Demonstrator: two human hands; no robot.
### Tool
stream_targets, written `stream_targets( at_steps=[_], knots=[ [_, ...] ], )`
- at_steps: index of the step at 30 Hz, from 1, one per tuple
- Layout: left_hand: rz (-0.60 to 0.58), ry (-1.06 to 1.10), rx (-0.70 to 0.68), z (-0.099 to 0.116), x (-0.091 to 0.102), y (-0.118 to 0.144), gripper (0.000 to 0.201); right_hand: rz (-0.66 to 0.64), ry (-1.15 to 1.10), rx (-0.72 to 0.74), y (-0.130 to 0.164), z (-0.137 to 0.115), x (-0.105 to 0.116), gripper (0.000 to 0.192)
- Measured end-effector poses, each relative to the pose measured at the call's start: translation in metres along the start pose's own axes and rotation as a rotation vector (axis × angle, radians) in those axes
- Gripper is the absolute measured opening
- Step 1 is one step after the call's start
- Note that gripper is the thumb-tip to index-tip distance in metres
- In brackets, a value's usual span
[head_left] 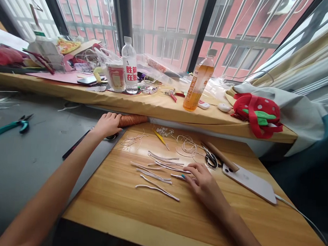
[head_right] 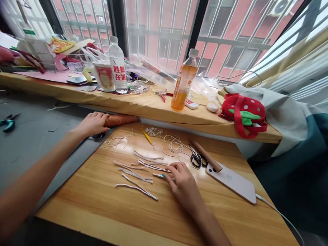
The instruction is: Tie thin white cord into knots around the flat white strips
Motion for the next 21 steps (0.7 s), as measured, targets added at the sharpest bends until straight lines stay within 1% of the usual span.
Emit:
stream_targets(
  at_steps=[2, 5, 8, 10, 12, 14, 17, 19, 21],
  knots=[
    [0.031, -0.015, 0.007, 0.003, -0.004, -0.001, 0.055, 0.063, 0.05, 0.009, 0.0, 0.003, 0.001, 0.017],
    [0.092, -0.012, -0.011, 0.016, -0.003, -0.007, 0.053, 0.12, 0.09, 0.029, 0.0, 0.006, 0.002, 0.016],
    [0.126, -0.011, 0.013, 0.029, -0.002, -0.015, 0.045, 0.128, 0.113, 0.067, 0.0, 0.007, 0.001, 0.016],
    [0.138, -0.009, 0.058, 0.033, 0.0, -0.016, 0.038, 0.13, 0.122, 0.08, 0.0, 0.007, 0.001, 0.016],
    [0.167, -0.008, 0.064, 0.034, 0.005, -0.012, 0.036, 0.143, 0.121, 0.079, 0.0, 0.007, 0.001, 0.016],
    [0.231, -0.022, 0.027, 0.033, 0.015, -0.004, 0.038, 0.169, 0.108, 0.071, 0.0, 0.007, 0.002, 0.016],
    [0.364, -0.061, -0.025, 0.033, 0.039, 0.013, 0.038, 0.236, 0.014, 0.041, 0.001, 0.005, 0.002, 0.016],
    [0.441, -0.066, -0.034, 0.034, 0.056, 0.025, 0.037, 0.27, -0.138, -0.022, 0.001, 0.003, 0.004, 0.016],
    [0.524, -0.045, -0.035, 0.036, 0.074, 0.036, 0.04, 0.261, -0.339, -0.103, -0.004, -0.001, 0.006, 0.016]
  ],
)
Point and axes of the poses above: each hand's wrist, its own y-axis away from the middle knuckle, its own x-axis out of the back of the hand, z = x × y, the point moved 3 cm from there along -y, towards the middle knuckle, and after that the axes turned 2 degrees about -y, right-handed, at the moved point
